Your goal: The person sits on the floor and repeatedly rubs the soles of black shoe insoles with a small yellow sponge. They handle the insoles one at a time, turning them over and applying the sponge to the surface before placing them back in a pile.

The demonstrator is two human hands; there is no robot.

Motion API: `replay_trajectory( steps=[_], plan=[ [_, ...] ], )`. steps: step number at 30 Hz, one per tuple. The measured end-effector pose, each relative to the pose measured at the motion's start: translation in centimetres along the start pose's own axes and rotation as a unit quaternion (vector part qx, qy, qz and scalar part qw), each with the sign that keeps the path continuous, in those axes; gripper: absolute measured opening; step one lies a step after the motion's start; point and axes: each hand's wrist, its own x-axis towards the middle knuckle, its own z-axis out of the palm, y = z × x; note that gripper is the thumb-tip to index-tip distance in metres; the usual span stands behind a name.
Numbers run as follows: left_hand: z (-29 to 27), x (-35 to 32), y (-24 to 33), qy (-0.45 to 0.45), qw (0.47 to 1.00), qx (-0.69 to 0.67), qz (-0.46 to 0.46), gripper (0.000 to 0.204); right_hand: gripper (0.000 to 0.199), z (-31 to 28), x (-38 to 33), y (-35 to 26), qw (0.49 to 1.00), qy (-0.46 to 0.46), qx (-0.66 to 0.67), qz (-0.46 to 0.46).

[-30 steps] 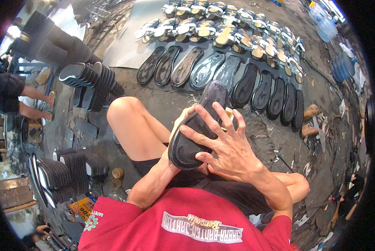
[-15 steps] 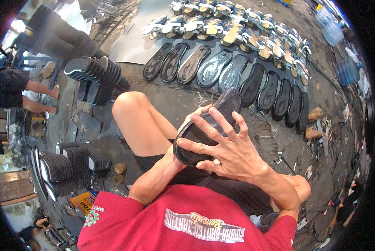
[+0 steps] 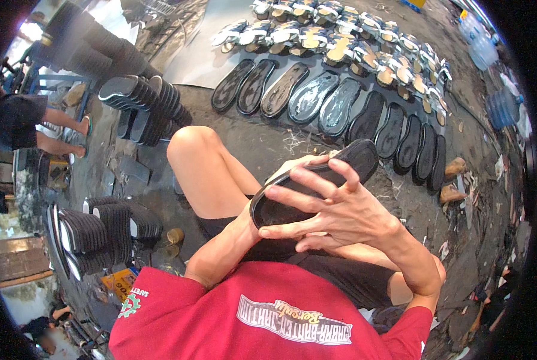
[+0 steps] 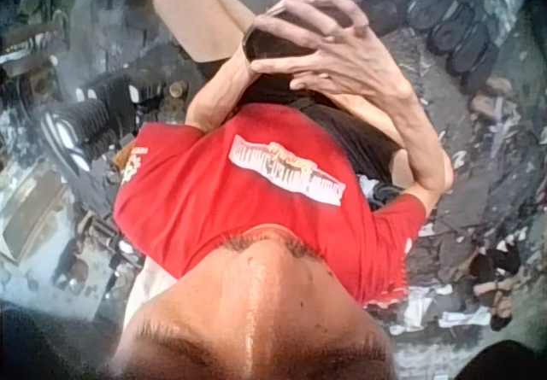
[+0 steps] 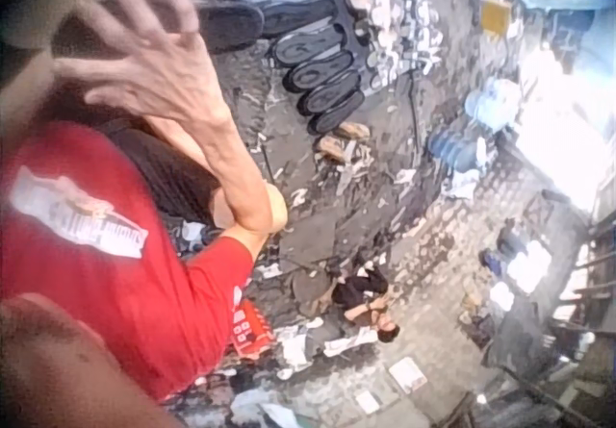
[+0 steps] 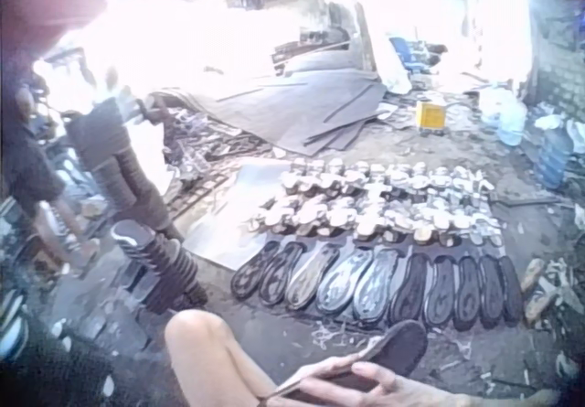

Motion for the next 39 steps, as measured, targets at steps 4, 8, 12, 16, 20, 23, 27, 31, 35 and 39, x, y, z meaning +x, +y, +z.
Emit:
replay_trajectory(
  steps=[4,8,12,16,20,23,27,31,35,39],
  plan=[
    [0.2,0.1,1.3,-0.004,0.956,0.258,0.140,0.062,0.060,-0.4,-2.5,0.9,0.981,0.047,0.150,0.111],
    [-0.4,1.5,2.9,0.120,0.993,0.005,0.002,0.056,0.059,1.1,-1.9,-1.3,0.958,0.028,0.095,0.270],
    [1.2,3.2,2.8,0.051,0.989,-0.137,-0.027,0.058,0.047,2.8,-2.2,-3.2,0.969,0.050,0.059,0.234],
    [0.9,2.9,2.7,0.074,0.982,-0.164,-0.049,0.063,0.049,1.1,-1.8,-1.8,0.934,0.000,0.079,0.348],
    [-1.3,2.9,2.8,0.016,0.983,-0.169,-0.069,0.064,0.057,2.2,-1.9,-1.8,0.961,0.022,0.039,0.272],
    [-2.4,1.8,2.9,0.114,0.983,-0.141,-0.039,0.061,0.052,3.0,-2.0,-0.6,0.940,0.015,-0.034,0.340],
    [-1.4,2.0,2.3,0.150,0.983,-0.100,0.021,0.054,0.047,3.5,-2.1,-1.9,0.969,0.084,0.045,0.227],
    [-0.8,1.7,2.3,0.111,0.983,-0.144,0.024,0.053,0.058,3.1,-1.3,-1.9,0.955,0.036,0.067,0.287],
    [-1.6,1.4,2.6,0.100,0.992,-0.074,0.028,0.049,0.051,3.0,-1.6,-0.8,0.949,0.078,0.127,0.276],
    [-1.8,2.1,-0.2,0.273,0.863,0.339,0.256,0.043,0.046,5.8,-1.9,-2.1,0.920,0.131,0.192,0.314]
  ],
)
